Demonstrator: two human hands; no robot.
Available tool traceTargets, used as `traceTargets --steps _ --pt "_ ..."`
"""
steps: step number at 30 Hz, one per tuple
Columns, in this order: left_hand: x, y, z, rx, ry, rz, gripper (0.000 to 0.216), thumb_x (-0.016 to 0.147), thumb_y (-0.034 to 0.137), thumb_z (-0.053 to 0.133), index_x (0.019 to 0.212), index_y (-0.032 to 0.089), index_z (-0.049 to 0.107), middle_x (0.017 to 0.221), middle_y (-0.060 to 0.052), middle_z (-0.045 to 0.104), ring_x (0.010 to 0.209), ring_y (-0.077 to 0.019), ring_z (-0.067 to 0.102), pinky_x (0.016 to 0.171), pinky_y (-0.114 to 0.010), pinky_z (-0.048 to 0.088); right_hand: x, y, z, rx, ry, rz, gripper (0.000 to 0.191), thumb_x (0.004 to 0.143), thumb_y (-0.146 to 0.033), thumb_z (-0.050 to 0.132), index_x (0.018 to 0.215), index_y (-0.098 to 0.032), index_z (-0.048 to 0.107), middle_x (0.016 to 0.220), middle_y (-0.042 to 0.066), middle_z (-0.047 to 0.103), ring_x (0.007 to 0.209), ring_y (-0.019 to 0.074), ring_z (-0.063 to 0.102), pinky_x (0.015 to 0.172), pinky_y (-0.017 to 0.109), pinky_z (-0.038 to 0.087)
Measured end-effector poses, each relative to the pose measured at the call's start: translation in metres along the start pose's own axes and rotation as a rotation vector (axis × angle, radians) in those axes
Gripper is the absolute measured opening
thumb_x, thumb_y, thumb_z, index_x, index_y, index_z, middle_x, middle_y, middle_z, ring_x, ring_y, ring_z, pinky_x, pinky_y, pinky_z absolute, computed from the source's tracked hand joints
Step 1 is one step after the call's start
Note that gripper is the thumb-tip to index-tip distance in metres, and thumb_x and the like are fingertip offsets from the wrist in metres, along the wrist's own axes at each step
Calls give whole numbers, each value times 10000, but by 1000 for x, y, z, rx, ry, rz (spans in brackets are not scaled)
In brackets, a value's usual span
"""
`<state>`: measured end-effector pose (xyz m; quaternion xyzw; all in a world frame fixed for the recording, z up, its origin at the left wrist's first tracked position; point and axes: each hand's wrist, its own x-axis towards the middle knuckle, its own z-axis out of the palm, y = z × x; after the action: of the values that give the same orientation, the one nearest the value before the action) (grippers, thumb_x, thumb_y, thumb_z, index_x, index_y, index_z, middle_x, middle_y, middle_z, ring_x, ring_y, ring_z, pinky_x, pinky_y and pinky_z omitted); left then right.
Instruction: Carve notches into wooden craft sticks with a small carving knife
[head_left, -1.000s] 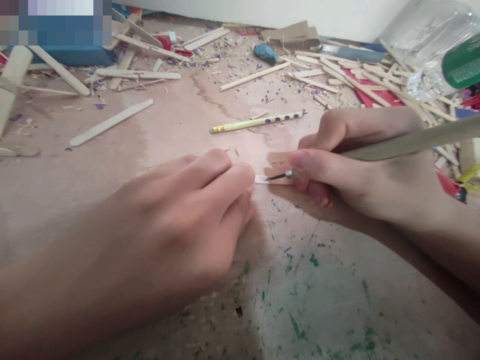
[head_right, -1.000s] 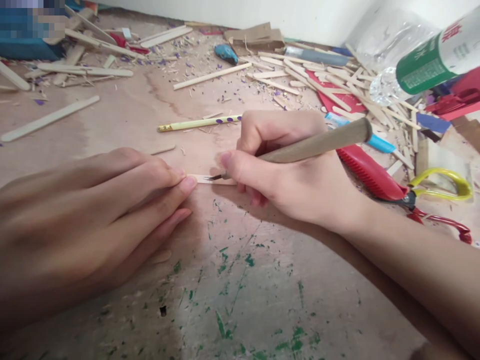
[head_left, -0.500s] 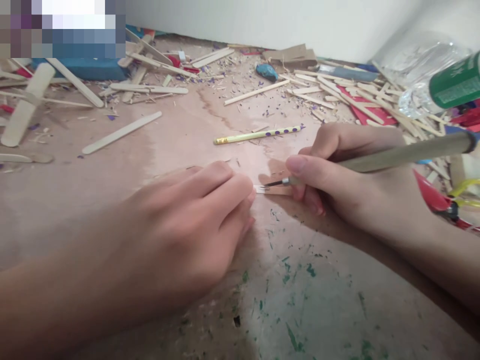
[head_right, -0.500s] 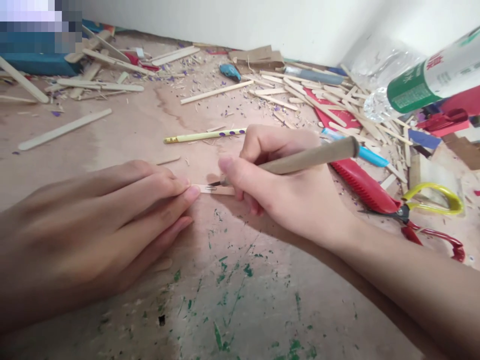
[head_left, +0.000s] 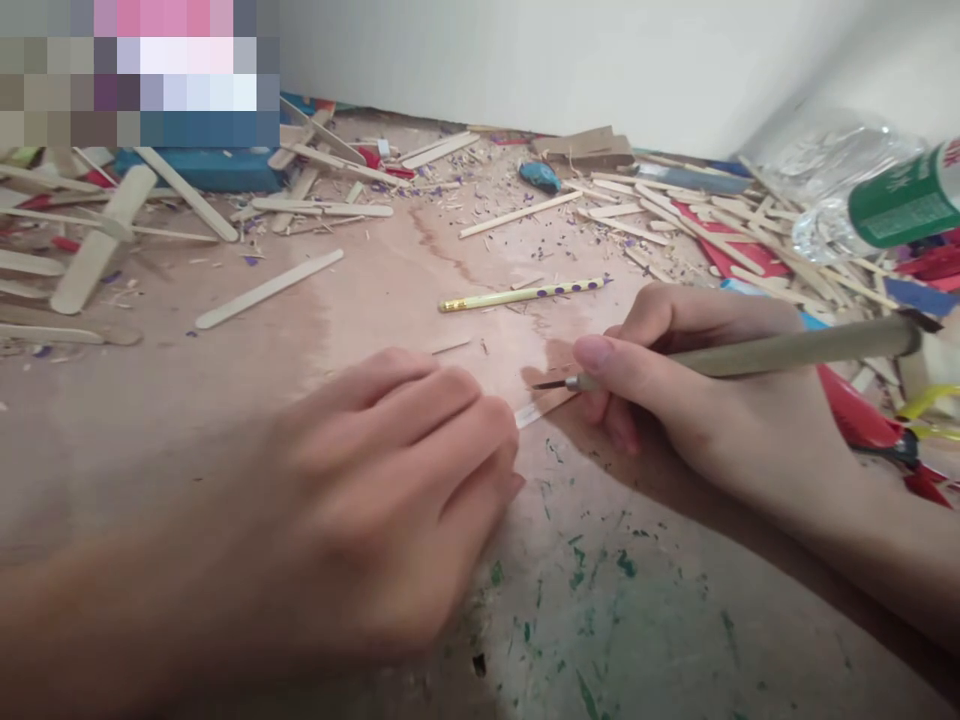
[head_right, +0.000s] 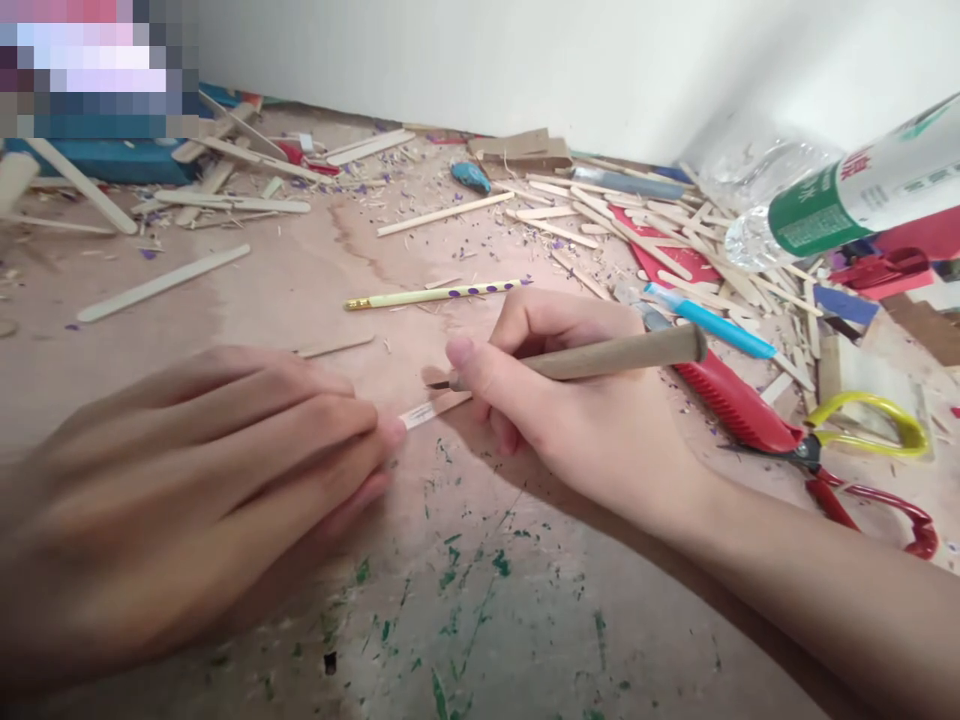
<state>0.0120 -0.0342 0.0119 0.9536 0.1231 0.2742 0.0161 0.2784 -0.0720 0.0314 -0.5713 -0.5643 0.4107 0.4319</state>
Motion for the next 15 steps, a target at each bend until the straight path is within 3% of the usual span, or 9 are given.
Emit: traceTargets --steps 6,11,15 --pt "0 -2 0 -124 -16 -120 437 1313 220 559 933 258 771 1036 -3 854 931 -218 747 886 -455 581 3 -1 1 59 -25 20 435 1056 -247 970 691 -245 735 585 -34 741 485 120 646 504 250 524" --pt "-2 -8 -1 -160 -10 -133 398 1280 209 581 918 260 739 1079 -24 859 941 -228 752 878 -464 570 1 -1 -4 25 108 -68 517 1013 -164 936 596 -245 642 540 -20 670 421 107 512 393 305 292" --pt "-3 -8 0 -108 -32 -114 389 1279 227 607 925 266 763 1054 -32 849 933 -246 735 887 -504 558 -2 -2 -10 -150 62 -101 604 1019 -195 940 542 -239 572 492 -19 536 443 109 432 421 335 212"
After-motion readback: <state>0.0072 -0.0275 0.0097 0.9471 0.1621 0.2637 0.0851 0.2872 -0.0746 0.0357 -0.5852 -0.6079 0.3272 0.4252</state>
